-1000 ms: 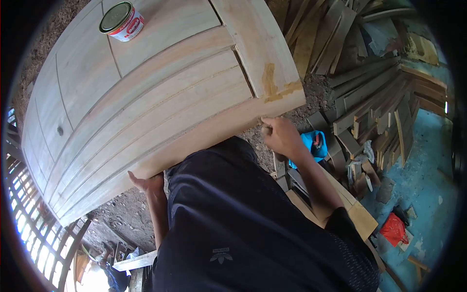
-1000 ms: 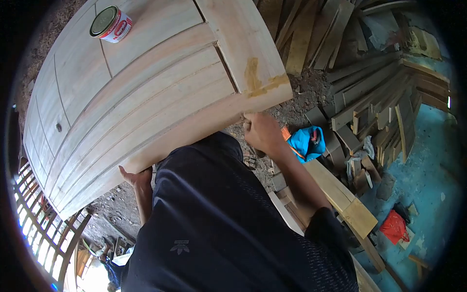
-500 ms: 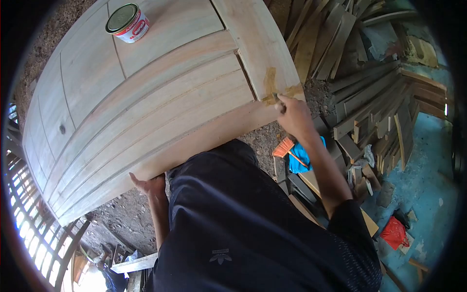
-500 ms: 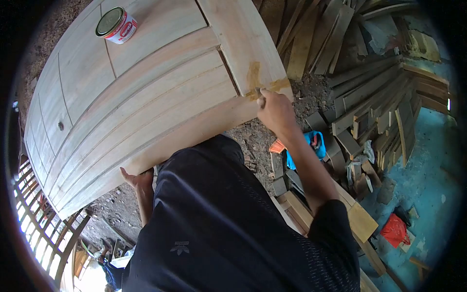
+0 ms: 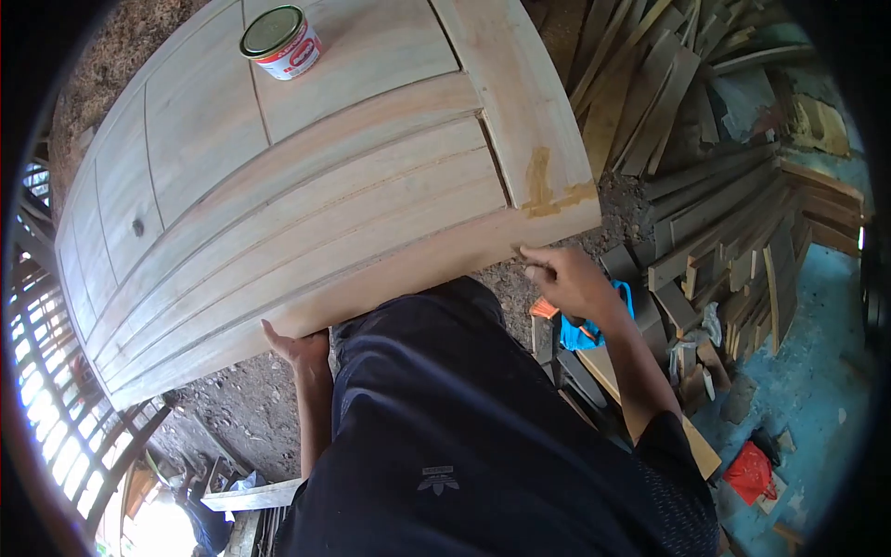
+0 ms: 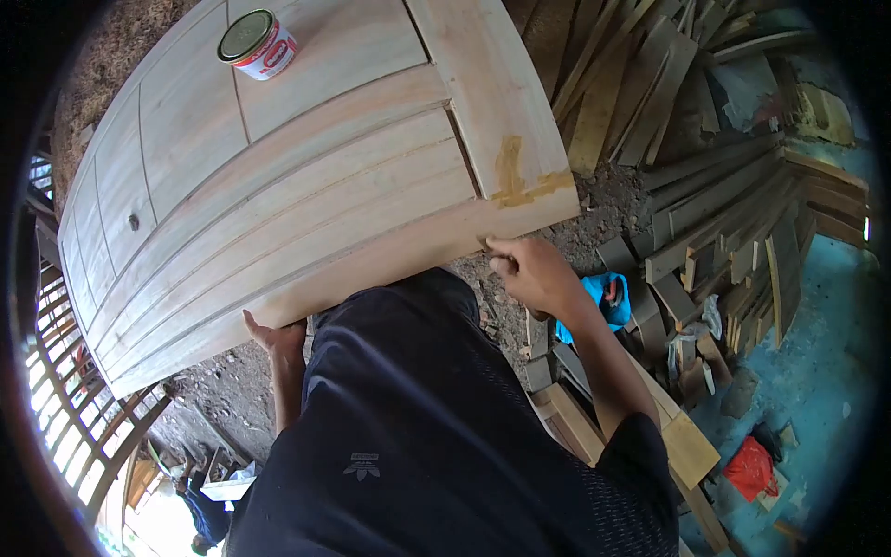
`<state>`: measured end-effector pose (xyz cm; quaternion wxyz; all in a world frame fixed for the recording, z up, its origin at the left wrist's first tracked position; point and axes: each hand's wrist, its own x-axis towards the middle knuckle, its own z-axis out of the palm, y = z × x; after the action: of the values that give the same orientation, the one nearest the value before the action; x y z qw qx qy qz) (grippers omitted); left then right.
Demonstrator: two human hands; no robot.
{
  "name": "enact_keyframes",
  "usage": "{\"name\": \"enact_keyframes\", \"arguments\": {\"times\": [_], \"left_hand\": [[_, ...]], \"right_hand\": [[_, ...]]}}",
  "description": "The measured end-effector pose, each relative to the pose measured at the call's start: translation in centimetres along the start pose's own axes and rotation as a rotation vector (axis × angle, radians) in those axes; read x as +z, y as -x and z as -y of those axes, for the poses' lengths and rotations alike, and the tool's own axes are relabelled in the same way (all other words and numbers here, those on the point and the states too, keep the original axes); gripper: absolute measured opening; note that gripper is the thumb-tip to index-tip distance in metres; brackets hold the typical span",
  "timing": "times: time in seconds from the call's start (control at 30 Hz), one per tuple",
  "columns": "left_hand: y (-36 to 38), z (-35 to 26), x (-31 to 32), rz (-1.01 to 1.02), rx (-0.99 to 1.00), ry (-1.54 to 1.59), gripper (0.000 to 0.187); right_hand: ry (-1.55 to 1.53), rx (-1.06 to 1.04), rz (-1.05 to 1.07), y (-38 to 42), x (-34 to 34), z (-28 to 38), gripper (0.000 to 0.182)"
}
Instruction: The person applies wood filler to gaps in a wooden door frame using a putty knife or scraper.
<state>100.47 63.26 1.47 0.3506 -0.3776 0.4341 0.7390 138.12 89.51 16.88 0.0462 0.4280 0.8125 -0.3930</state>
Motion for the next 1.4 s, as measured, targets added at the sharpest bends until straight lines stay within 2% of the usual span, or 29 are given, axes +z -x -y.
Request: {"name": "enact_keyframes", "arguments": {"times": [0.07, 0.1, 0.13, 0.2, 0.23, 0.4, 0.5, 0.6, 0.7, 0.77, 0.8, 0.87, 0.9, 0.93, 1.0, 1.03, 1.13, 1.17, 1.23, 1.27, 1.33, 1.4], "left_hand": [[0.6, 0.3, 0.4, -0.003, 0.01, 0.009, 0.083], [0.7, 0.3, 0.6, -0.004, 0.013, 0.01, 0.083], [0.8, 0.3, 0.5, -0.007, 0.019, 0.014, 0.083], [0.8, 0.2, 0.5, -0.019, 0.01, 0.031, 0.082], [0.9, 0.2, 0.4, -0.02, 0.018, 0.038, 0.082], [1.8, 0.0, 0.2, 0.069, -0.023, 0.024, 0.086], [2.4, -0.1, 0.0, 0.015, -0.019, 0.006, 0.091], [3.1, -0.1, -0.3, -0.103, 0.014, 0.028, 0.094], [1.5, -1.0, -2.8, -0.068, -0.024, 0.077, 0.096], [0.8, -1.6, -4.0, -0.05, -0.024, 0.088, 0.097], [1.0, -1.7, -3.6, -0.051, -0.048, 0.081, 0.097], [1.2, -2.2, -3.0, -0.032, -0.051, 0.04, 0.094], [0.9, -2.5, -2.9, 0.033, -0.073, 0.082, 0.094], [0.9, -2.7, -3.0, 0.024, -0.086, 0.078, 0.094], [0.9, -3.3, -2.8, 0.069, -0.13, 0.0, 0.09], [0.6, -3.3, -2.7, 0.068, -0.135, 0.002, 0.09], [0.7, -3.9, -3.6, 0.036, -0.167, 0.037, 0.094], [0.7, -4.1, -3.6, 0.031, -0.179, 0.029, 0.096], [0.9, -4.6, -3.4, 0.04, -0.208, 0.01, 0.097], [1.1, -5.0, -3.2, 0.075, -0.249, 0.001, 0.093], [1.2, -5.3, -3.1, 0.107, -0.291, 0.003, 0.09], [1.3, -5.8, -3.0, 0.105, -0.321, -0.021, 0.09]], "right_hand": [[-0.348, 0.284, 0.067, -0.6, -1.8, 1.2, 0.038], [-0.556, 0.335, 0.085, -0.9, -2.1, 1.6, 0.038], [-0.555, 0.331, 0.091, -1.2, -1.9, 1.8, 0.038], [-0.988, 0.263, 0.036, -1.8, -1.5, 2.3, 0.041], [-1.076, 0.243, 0.056, -2.1, -1.2, 2.5, 0.042], [-1.195, 0.168, 0.088, -2.9, -0.6, 4.6, 0.041], [-1.191, 0.155, 0.088, -3.5, -0.1, 5.0, 0.041], [-1.137, 0.12, 0.112, -3.4, 0.5, 4.4, 0.043], [-1.088, 0.174, -0.008, -1.9, 0.4, 1.0, 0.037], [-0.706, 0.27, -0.357, -0.4, 0.1, -3.2, 0.034], [-0.692, 0.288, -0.371, 0.4, 0.0, -4.5, 0.034], [0.091, 0.015, -0.591, 1.6, 0.0, -6.6, 0.04], [0.116, 0.019, -0.55, 1.6, 0.8, -7.1, 0.048], [0.124, 0.032, -0.543, 1.7, 1.6, -7.4, 0.048], [0.389, -0.067, -0.531, 0.3, 3.5, -5.7, 0.053], [0.427, -0.044, -0.551, -0.4, 4.6, -5.7, 0.055], [0.485, 0.047, -0.469, -0.7, 6.0, -6.0, 0.048], [0.484, 0.051, -0.467, -0.7, 4.7, -5.0, 0.048], [0.556, 0.305, 0.126, 0.0, -0.1, -2.4, 0.033], [0.561, 0.313, 0.117, -0.2, -1.1, -2.4, 0.033], [0.514, 0.26, -0.249, -1.3, -2.5, -2.4, 0.025], [0.441, 0.231, -0.318, -3.4, -1.6, -3.0, 0.025]]}}
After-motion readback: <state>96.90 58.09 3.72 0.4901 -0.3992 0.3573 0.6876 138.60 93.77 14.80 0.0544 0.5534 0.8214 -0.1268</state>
